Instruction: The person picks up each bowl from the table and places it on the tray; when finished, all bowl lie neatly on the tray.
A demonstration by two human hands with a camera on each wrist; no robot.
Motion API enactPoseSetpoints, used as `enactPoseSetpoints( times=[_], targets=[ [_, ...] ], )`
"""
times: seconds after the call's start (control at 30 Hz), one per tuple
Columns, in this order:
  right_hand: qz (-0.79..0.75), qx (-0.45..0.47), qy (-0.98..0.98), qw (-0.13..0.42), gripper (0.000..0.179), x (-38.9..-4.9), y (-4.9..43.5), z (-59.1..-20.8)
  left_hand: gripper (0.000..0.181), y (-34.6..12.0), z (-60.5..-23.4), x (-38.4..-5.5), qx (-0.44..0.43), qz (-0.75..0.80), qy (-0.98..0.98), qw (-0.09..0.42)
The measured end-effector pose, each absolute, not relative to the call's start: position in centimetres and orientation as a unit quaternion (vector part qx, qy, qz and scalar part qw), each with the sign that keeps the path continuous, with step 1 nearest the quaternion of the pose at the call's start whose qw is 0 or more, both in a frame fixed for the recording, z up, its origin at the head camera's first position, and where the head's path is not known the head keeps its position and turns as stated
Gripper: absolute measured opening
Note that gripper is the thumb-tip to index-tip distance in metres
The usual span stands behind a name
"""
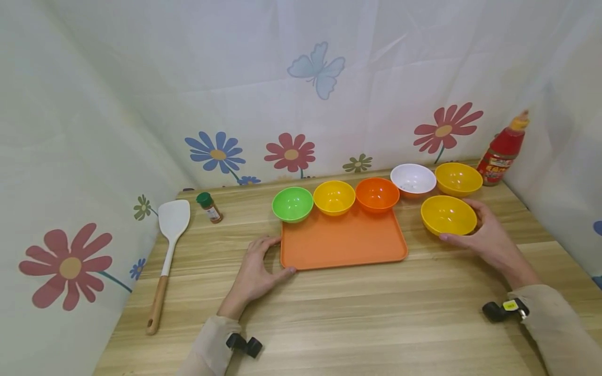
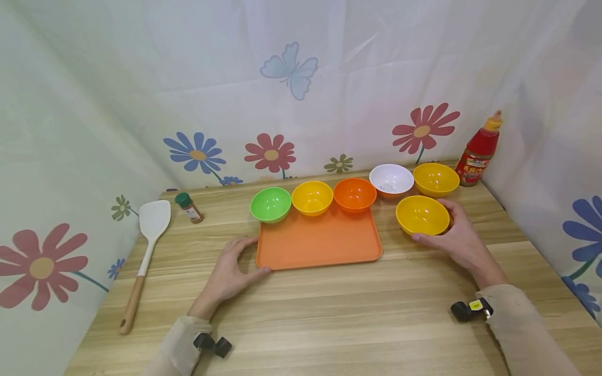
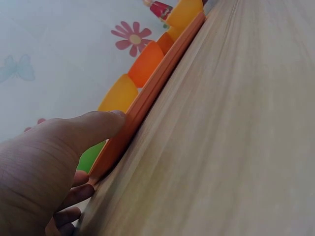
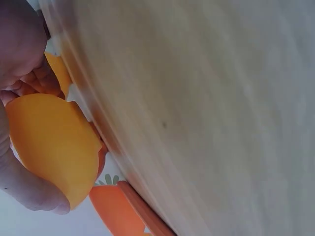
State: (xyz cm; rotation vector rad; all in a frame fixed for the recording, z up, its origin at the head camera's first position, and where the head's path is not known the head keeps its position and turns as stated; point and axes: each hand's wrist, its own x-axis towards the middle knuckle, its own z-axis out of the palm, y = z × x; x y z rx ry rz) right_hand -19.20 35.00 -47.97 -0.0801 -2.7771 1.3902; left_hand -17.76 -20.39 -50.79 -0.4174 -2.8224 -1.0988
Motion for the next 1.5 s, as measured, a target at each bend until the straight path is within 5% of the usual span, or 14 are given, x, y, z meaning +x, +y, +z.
enactPoseSetpoints(
  times=[1.5],
  targets=[
    [0.562, 0.167, -0.810, 0.006, 0.105, -22.5, 20.7, -41.9, 0.092, -20.5, -50.9, -17.8, -0.135, -0.361, -0.922, 0.043]
  ],
)
